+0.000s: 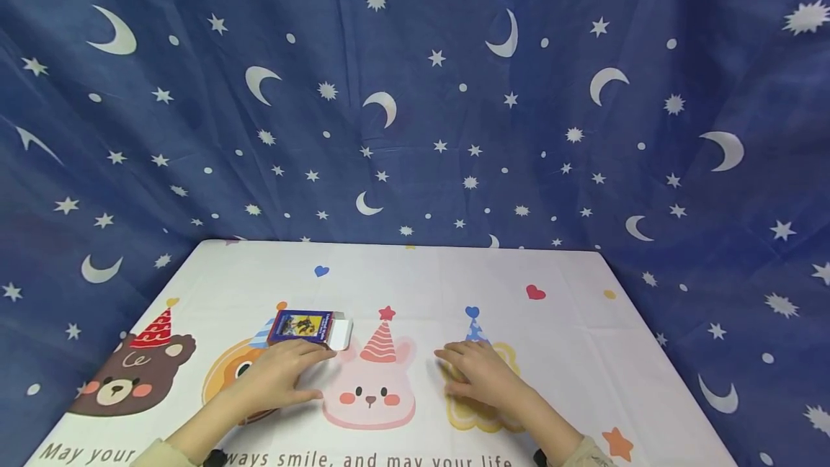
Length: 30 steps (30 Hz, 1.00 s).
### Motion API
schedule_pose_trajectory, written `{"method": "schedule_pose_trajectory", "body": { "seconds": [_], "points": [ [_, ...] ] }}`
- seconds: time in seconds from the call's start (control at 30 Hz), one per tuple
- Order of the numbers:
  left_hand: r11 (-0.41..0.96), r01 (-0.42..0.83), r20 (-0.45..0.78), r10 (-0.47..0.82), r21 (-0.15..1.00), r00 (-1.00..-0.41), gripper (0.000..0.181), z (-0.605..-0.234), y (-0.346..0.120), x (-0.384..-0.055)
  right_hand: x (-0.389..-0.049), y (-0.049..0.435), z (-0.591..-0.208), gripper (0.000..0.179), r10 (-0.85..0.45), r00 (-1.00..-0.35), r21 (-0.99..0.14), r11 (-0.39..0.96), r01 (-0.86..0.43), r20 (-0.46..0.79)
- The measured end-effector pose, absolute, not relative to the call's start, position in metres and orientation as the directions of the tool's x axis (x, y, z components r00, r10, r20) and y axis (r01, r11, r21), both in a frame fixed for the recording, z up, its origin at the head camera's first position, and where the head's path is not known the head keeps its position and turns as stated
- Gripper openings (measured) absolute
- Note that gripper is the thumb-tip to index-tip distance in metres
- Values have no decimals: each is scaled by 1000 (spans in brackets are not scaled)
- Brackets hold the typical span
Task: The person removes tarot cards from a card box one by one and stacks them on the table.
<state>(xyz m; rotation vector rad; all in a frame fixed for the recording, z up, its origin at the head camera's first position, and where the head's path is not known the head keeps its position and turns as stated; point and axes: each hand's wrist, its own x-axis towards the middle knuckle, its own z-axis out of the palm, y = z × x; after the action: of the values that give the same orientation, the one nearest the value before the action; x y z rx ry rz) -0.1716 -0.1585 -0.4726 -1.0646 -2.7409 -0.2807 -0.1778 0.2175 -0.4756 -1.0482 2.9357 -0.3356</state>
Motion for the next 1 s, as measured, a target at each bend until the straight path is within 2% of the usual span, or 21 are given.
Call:
{"method": "schedule_pose_trajectory", "body": {
  "seconds": [0.17, 0.4, 0.6, 0.67, 0.8, 1.0],
  "points": [
    [737, 671, 302, 623, 82, -721, 48, -472, -163, -174, -180, 215, -474, 46, -626, -772, -182, 751, -634, 107],
    [785, 600, 329, 533, 152, -780, 47, -469, -170, -174, -182, 208, -474, 37, -599, -777, -195, 752, -629, 195],
    [785, 603, 365, 524, 143, -770, 47, -469, -177, -176, -182, 202, -473, 32, -598, -768, -204, 742, -639, 229],
    [798, 585, 362, 508, 145, -782, 48, -469, -180, -178, -181, 200, -471, 32, -593, -773, -216, 744, -633, 225],
    [831, 532, 327, 463, 163, -824, 48, -469, -186, -182, -182, 195, -469, 31, -571, -789, -266, 742, -615, 229],
    [853, 487, 305, 420, 190, -855, 53, -470, -194, -192, -182, 186, -465, 28, -530, -820, -420, 707, -569, 217]
  ]
}}
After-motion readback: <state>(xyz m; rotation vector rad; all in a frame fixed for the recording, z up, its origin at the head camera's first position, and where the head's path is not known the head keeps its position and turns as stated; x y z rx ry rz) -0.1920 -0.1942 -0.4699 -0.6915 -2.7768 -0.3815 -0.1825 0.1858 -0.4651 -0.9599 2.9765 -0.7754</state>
